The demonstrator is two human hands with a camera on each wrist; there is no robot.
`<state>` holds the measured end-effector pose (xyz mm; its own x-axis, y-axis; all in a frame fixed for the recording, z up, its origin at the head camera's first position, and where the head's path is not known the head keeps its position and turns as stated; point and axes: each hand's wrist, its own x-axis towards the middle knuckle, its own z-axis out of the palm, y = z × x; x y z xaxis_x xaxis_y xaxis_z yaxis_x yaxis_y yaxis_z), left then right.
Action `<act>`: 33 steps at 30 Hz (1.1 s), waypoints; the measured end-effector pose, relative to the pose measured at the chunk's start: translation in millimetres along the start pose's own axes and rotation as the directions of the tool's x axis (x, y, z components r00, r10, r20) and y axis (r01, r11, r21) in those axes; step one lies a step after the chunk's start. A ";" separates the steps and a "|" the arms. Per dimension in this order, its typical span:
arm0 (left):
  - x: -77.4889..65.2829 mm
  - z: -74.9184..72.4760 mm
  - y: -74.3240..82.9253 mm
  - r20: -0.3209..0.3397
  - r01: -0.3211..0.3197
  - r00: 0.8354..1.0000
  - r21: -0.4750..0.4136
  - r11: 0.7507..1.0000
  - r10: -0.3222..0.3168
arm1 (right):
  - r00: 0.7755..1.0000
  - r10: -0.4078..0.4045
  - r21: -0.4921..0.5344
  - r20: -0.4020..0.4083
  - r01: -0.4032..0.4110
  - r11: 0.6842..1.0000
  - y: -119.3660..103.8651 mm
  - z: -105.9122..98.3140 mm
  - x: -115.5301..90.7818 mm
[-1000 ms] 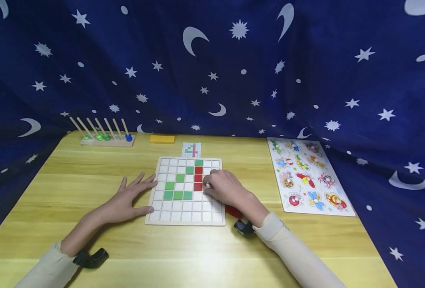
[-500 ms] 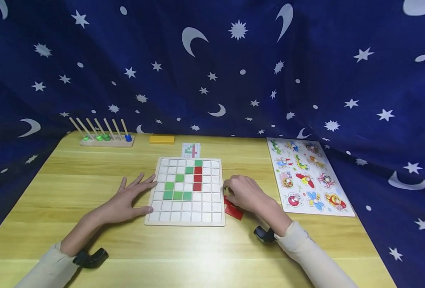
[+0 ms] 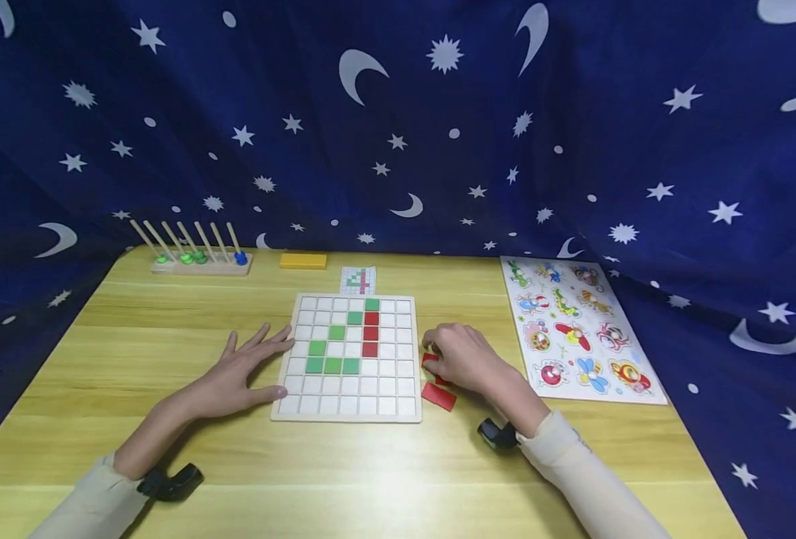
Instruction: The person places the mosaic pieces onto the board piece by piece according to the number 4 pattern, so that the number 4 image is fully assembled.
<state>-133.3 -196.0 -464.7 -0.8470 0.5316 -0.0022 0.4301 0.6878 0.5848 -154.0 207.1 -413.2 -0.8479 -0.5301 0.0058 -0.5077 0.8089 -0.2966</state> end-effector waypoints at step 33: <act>0.5 -0.3 -0.8 0.006 0.008 1.000 0.005 1.000 -0.008 | 0.992 -0.115 0.001 -0.053 0.115 0.993 -52.7 18.7 22.9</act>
<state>-134.2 -196.4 -464.9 -0.8485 0.5290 -0.0111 0.4251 0.6941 0.5810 -143.7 147.5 -415.3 -0.7910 -0.6051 0.0908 -0.6017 0.7424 -0.2945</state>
